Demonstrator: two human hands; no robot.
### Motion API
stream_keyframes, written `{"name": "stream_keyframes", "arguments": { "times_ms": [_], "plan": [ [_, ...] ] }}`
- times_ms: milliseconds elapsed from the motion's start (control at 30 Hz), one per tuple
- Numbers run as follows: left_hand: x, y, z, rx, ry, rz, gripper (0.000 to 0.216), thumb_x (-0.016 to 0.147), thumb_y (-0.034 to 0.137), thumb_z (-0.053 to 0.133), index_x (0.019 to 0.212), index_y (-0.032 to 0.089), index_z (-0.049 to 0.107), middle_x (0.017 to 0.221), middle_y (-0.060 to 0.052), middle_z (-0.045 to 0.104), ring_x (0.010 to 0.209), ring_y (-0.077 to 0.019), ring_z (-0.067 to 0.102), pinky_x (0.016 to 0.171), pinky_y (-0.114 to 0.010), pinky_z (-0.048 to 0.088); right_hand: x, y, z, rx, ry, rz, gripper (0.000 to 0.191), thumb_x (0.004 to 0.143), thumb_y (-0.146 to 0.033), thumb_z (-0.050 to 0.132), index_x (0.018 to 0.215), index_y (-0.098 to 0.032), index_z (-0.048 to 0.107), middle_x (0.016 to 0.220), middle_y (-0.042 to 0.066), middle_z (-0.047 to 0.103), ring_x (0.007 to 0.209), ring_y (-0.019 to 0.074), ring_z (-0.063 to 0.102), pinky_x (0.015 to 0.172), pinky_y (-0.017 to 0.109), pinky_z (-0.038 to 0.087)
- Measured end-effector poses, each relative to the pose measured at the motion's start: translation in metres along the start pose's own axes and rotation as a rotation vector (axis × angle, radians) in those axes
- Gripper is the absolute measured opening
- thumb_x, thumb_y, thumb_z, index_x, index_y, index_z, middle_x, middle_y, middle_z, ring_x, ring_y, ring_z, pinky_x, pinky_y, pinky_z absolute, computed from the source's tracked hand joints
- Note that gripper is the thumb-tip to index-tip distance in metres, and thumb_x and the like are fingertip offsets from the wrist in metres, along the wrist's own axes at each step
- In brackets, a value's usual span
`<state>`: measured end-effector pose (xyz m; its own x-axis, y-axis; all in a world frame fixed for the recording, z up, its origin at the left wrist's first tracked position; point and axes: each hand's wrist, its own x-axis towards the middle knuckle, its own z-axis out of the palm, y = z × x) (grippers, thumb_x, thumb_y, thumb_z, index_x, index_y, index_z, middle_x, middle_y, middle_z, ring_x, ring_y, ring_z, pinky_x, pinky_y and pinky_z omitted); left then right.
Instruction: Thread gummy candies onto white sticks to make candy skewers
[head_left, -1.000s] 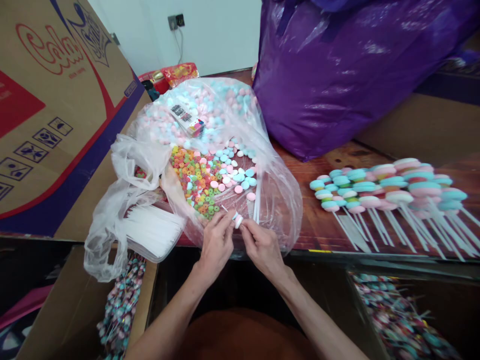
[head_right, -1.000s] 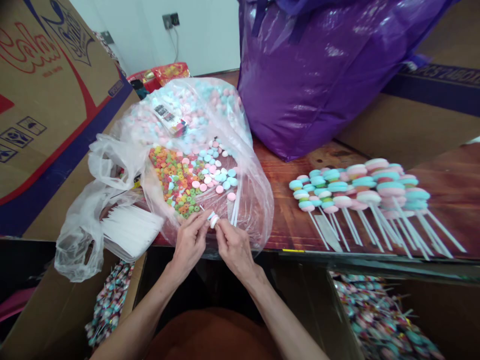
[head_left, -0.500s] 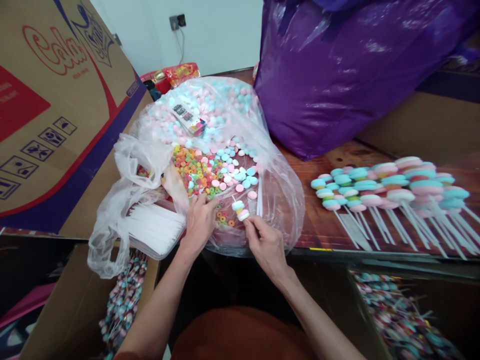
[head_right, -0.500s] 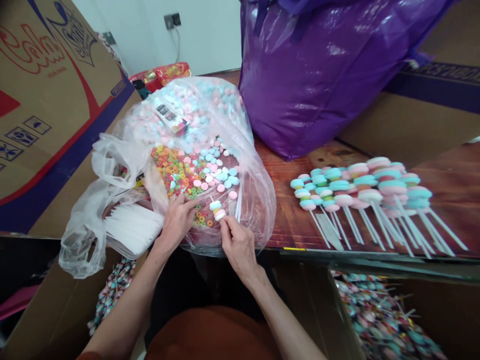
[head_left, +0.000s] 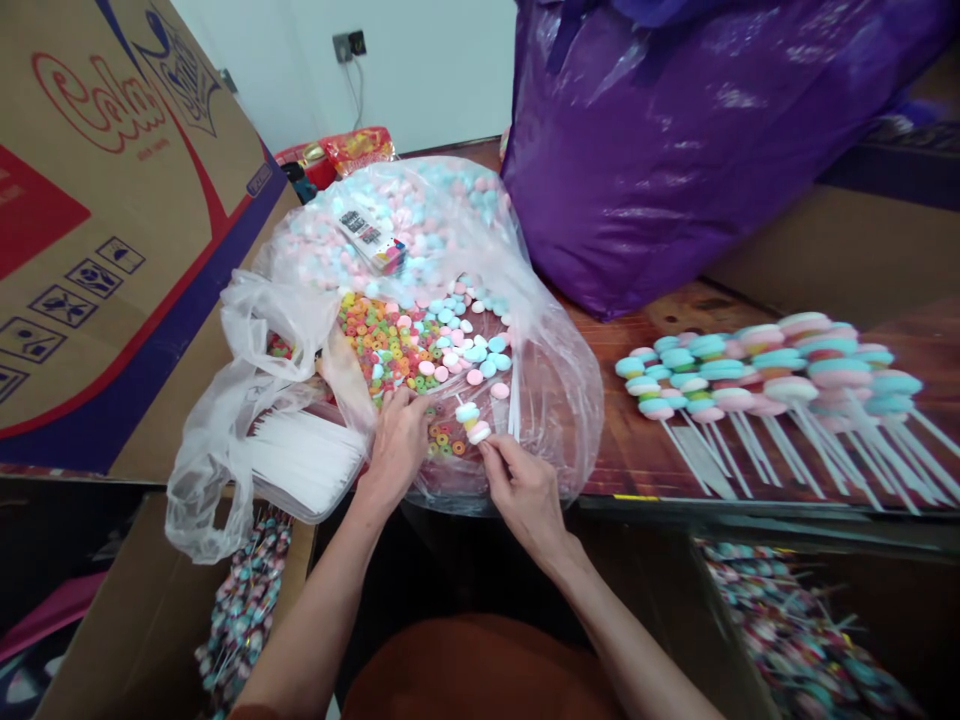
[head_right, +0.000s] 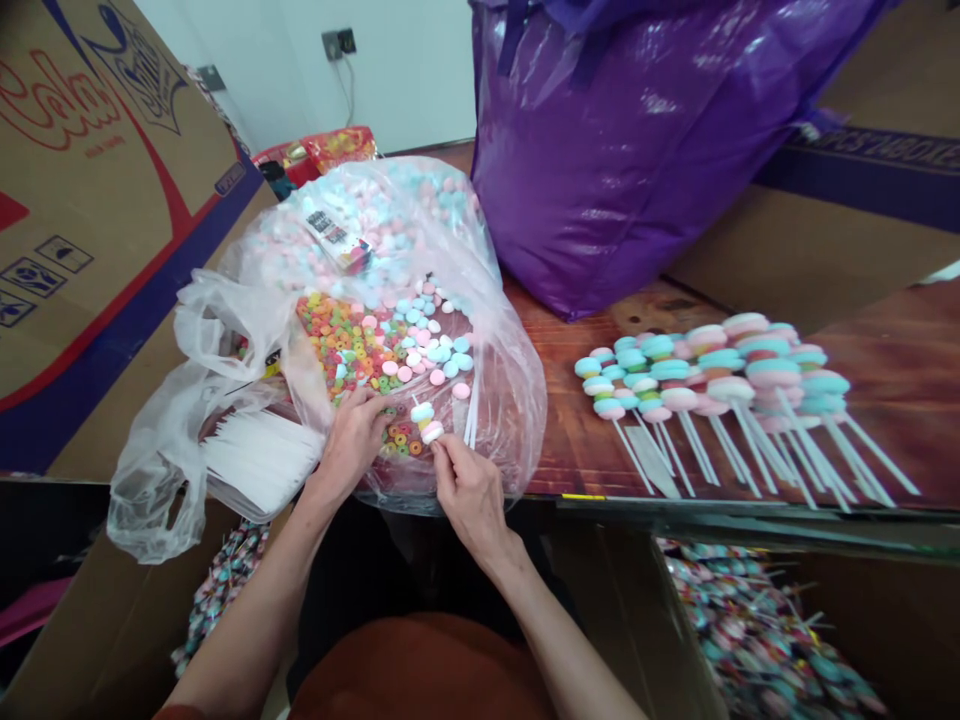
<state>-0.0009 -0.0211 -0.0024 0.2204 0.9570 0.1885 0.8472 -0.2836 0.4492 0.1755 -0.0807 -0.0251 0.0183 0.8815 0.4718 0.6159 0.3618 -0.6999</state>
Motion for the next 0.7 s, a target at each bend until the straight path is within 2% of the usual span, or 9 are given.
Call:
{"name": "stream_keyframes", "arguments": {
  "times_ms": [233, 333, 433, 533, 600, 700],
  "plan": [
    [-0.002, 0.000, -0.003, 0.032, -0.003, -0.018, 0.012, 0.087, 0.010, 0.054, 0.089, 0.019, 0.063, 0.094, -0.007, 0.058, 0.098, -0.0240, 0.054, 0.089, -0.039, 0.046, 0.000, -0.001, 0.000, 0.001, -0.005, 0.004, 0.019, 0.098, -0.021, 0.049, 0.088, -0.019, 0.064, 0.066, 0.000, 0.067, 0.054, 0.0131, 0.060, 0.058, 0.023, 0.043],
    [-0.001, 0.004, -0.004, 0.039, 0.008, -0.003, 0.013, 0.089, 0.010, 0.051, 0.085, 0.020, 0.059, 0.091, -0.006, 0.060, 0.096, -0.0240, 0.054, 0.089, -0.038, 0.045, 0.000, -0.001, 0.000, -0.001, -0.004, 0.001, 0.019, 0.098, -0.021, 0.049, 0.087, -0.018, 0.064, 0.066, 0.001, 0.066, 0.055, 0.0135, 0.061, 0.059, 0.023, 0.043],
    [0.002, 0.006, -0.002, -0.053, 0.053, -0.027, 0.013, 0.088, 0.010, 0.051, 0.087, 0.020, 0.059, 0.090, -0.006, 0.062, 0.093, -0.0226, 0.056, 0.087, -0.036, 0.045, 0.000, -0.001, 0.000, -0.008, -0.012, -0.005, 0.019, 0.098, -0.020, 0.049, 0.087, -0.018, 0.064, 0.066, 0.001, 0.066, 0.055, 0.0135, 0.061, 0.059, 0.023, 0.043],
    [0.008, 0.006, 0.000, -0.163, 0.085, -0.070, 0.016, 0.086, 0.009, 0.053, 0.097, 0.019, 0.061, 0.094, -0.005, 0.065, 0.092, -0.0203, 0.059, 0.084, -0.032, 0.046, 0.000, 0.000, 0.001, -0.016, -0.011, -0.010, 0.018, 0.098, -0.020, 0.049, 0.088, -0.018, 0.064, 0.067, 0.001, 0.067, 0.055, 0.0130, 0.061, 0.058, 0.023, 0.042],
    [0.014, 0.005, 0.001, -0.153, 0.046, -0.068, 0.022, 0.087, 0.009, 0.052, 0.102, 0.019, 0.063, 0.097, -0.005, 0.066, 0.093, -0.0199, 0.061, 0.084, -0.032, 0.046, 0.000, 0.000, 0.001, -0.020, -0.006, -0.016, 0.018, 0.098, -0.019, 0.049, 0.088, -0.017, 0.064, 0.067, 0.001, 0.068, 0.055, 0.0128, 0.061, 0.057, 0.023, 0.042],
    [0.022, 0.004, 0.000, -0.057, -0.080, -0.068, 0.022, 0.089, 0.013, 0.052, 0.099, 0.020, 0.070, 0.095, -0.006, 0.065, 0.089, -0.0202, 0.061, 0.082, -0.031, 0.047, 0.000, 0.000, 0.002, -0.021, 0.003, -0.028, 0.018, 0.098, -0.019, 0.050, 0.089, -0.017, 0.064, 0.068, 0.001, 0.068, 0.055, 0.0126, 0.062, 0.057, 0.023, 0.041]
  ]
}}
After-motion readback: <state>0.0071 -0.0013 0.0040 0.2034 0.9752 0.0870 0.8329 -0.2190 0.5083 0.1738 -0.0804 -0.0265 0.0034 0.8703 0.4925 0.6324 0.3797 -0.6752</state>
